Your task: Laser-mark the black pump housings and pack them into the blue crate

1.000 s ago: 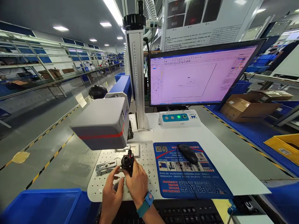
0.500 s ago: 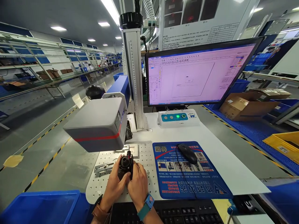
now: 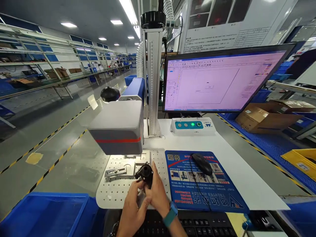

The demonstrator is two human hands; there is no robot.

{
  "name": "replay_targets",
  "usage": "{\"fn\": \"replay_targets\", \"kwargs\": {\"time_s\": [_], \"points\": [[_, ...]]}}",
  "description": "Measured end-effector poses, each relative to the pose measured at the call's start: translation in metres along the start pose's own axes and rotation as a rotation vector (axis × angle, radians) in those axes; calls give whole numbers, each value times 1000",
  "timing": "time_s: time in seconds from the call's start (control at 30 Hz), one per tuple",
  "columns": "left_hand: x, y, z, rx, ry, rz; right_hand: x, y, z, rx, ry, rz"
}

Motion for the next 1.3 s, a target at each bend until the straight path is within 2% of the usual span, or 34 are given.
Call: {"fn": "replay_targets", "kwargs": {"time_s": [0.1,0.2,0.27,0.4,0.47,0.57,0.67,0.73,0.83,0.93,1.07,1.3], "points": [[-3,18,7,-56,-30,-87,-22,1,16,54,87,92],[-7,33,14,-93,-39,-191,-33,5,28,149,114,38],[-9,35,16,-93,-62,-205,-35,6,34,179,112,-4],[-8,27,12,-59,-140,-152,-32,-4,42,183,166,21],[-7,25,9,-37,-163,-142,-32,-3,40,156,165,-37],[-7,38,17,-32,-79,-236,-32,4,35,97,126,-165],[-10,48,28,-37,0,-294,-33,3,38,65,99,-176],[-14,43,30,-40,-24,-231,-36,3,46,79,114,-134],[-12,32,35,-50,-41,-153,-42,0,56,112,172,-4],[-6,25,45,-78,2,-133,-46,-3,46,84,141,93],[-4,22,46,-106,-23,-146,-46,-7,30,60,140,66],[-4,22,43,-134,-40,-156,-48,-9,25,65,189,24]]}}
Point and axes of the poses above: each hand's wrist, its own x-axis away from the middle knuckle, its own y-axis out of the back of the hand, z = x × y, the point moved 10 cm from there along -x, towards the middle knuckle, and after that the axes turned 10 degrees about -y, right-handed, at the moved point
